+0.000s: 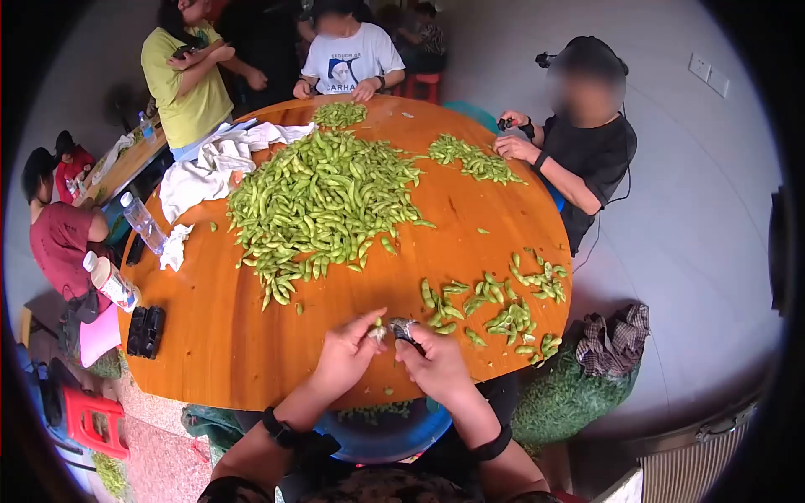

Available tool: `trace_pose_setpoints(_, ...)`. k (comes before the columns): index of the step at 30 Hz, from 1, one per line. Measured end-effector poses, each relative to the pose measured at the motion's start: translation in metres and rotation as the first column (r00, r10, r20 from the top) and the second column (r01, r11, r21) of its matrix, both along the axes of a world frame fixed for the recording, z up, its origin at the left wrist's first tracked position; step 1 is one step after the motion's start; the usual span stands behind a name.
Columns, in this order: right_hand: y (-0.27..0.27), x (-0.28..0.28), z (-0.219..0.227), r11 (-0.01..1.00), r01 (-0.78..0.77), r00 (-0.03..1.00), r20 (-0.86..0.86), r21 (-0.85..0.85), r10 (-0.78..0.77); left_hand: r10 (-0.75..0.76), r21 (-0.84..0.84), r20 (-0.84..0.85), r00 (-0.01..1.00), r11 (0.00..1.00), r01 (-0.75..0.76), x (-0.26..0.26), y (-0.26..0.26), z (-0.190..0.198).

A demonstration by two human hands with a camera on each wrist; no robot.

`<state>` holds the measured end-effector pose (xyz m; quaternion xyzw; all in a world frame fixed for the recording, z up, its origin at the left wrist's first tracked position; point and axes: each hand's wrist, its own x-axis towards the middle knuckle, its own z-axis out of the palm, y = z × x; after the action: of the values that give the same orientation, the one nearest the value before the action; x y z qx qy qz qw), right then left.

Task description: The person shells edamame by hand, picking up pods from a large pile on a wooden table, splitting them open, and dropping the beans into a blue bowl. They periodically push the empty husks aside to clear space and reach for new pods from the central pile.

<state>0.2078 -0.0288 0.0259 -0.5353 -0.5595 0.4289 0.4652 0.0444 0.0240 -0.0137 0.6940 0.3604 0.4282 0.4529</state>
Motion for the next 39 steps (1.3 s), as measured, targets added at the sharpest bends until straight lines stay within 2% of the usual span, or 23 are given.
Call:
trace_pose_setpoints(1,0.0,-0.002,0.0,0.999,-0.005,0.999,0.053,0.045,0.003,-0.013,0.059,-0.095,0.995,0.998,0.019,-0.001,0.0,-0.004)
trace_pose_setpoints(2,0.0,-0.003,-0.001,0.996,-0.012,0.994,0.105,0.087,0.003,-0.008,0.058,-0.097,0.995,0.998,0.014,-0.002,-0.001,-0.002)
trace_pose_setpoints(4,0.001,-0.004,-0.002,0.996,-0.018,0.993,0.122,0.084,0.007,0.014,0.174,-0.128,0.992,0.985,0.008,0.001,-0.002,0.004)
trace_pose_setpoints(5,0.002,-0.004,-0.002,0.996,-0.02,0.99,0.142,0.084,0.008,0.017,0.177,-0.127,0.992,0.984,0.005,0.002,-0.002,0.004)
trace_pose_setpoints(7,0.002,-0.003,-0.007,0.996,-0.027,0.985,0.174,0.087,0.012,0.09,0.318,-0.212,0.973,0.948,-0.018,0.003,-0.002,0.0)
trace_pose_setpoints(8,0.002,-0.003,-0.009,0.996,-0.03,0.979,0.204,0.088,0.011,0.095,0.321,-0.21,0.973,0.947,-0.023,0.003,-0.002,0.0)
trace_pose_setpoints(9,0.001,-0.004,-0.006,0.995,-0.035,0.979,0.206,0.092,0.015,0.099,0.339,-0.22,0.97,0.941,-0.019,0.003,-0.003,0.0)
trace_pose_setpoints(11,-0.001,-0.007,0.0,1.0,0.012,0.997,0.075,-0.013,-0.011,0.111,0.361,-0.229,0.967,0.932,-0.022,0.002,-0.003,0.001)
trace_pose_setpoints(15,0.003,-0.01,-0.011,0.999,0.019,0.999,0.038,0.044,-0.021,0.083,0.305,-0.23,0.97,0.952,-0.009,0.0,-0.004,0.001)
trace_pose_setpoints(17,0.005,-0.01,-0.018,0.999,0.029,0.999,-0.046,-0.014,-0.03,0.084,0.298,-0.236,0.968,0.955,-0.01,0.0,-0.003,0.0)
trace_pose_setpoints(19,0.007,-0.011,-0.02,0.998,0.027,0.994,-0.103,-0.064,-0.034,0.03,0.199,-0.153,0.988,0.98,0.001,0.0,-0.003,-0.003)
trace_pose_setpoints(21,0.007,-0.01,-0.021,0.993,0.024,0.987,-0.158,-0.114,-0.042,0.009,0.188,-0.143,0.99,0.982,0.018,-0.001,-0.002,-0.004)
trace_pose_setpoints(23,0.008,-0.008,-0.019,0.978,-0.029,0.924,-0.378,-0.209,-0.053,-0.009,0.182,-0.135,0.991,0.983,0.034,-0.002,-0.001,-0.005)
trace_pose_setpoints(25,0.009,-0.004,-0.018,0.968,-0.065,0.906,-0.421,-0.244,-0.046,-0.084,0.12,-0.094,0.992,0.988,0.095,-0.003,0.001,-0.006)
trace_pose_setpoints(26,0.009,0.0,-0.018,0.953,-0.099,0.887,-0.46,-0.286,-0.046,-0.074,0.128,-0.096,0.993,0.988,0.086,-0.005,0.003,-0.007)
trace_pose_setpoints(28,0.011,0.007,-0.015,0.935,-0.14,0.866,-0.498,-0.327,-0.044,-0.187,-0.155,0.104,0.977,0.967,0.202,-0.006,0.004,-0.009)
trace_pose_setpoints(29,0.013,0.011,-0.013,0.912,-0.188,0.857,-0.514,-0.365,-0.029,-0.185,-0.155,0.103,0.977,0.968,0.2,-0.007,0.004,-0.006)
trace_pose_setpoints(31,0.016,0.014,-0.013,0.888,-0.239,0.84,-0.543,-0.392,-0.013,-0.207,-0.4,0.303,0.93,0.858,0.321,-0.007,0.007,0.002)
trace_pose_setpoints(34,0.015,0.008,-0.014,0.933,-0.17,0.866,-0.5,-0.316,-0.012,-0.164,-0.438,0.395,0.904,0.832,0.342,-0.006,0.01,-0.001)
trace_pose_setpoints(35,0.013,0.006,-0.01,0.938,-0.138,0.895,-0.446,-0.319,-0.019,-0.159,-0.379,0.374,0.914,0.873,0.307,-0.004,0.009,-0.005)
trace_pose_setpoints(36,0.013,0.001,-0.013,0.937,-0.137,0.895,-0.446,-0.322,-0.023,-0.159,-0.382,0.374,0.914,0.871,0.308,-0.004,0.008,-0.005)
trace_pose_setpoints(38,0.013,-0.009,-0.02,1.0,0.014,0.994,-0.104,0.003,-0.014,-0.103,-0.402,0.212,0.972,0.897,0.183,-0.005,0.007,-0.003)
trace_pose_setpoints(39,0.011,-0.011,-0.018,0.997,0.027,0.993,-0.115,-0.074,-0.036,-0.102,-0.405,0.212,0.972,0.896,0.182,-0.005,0.007,-0.007)
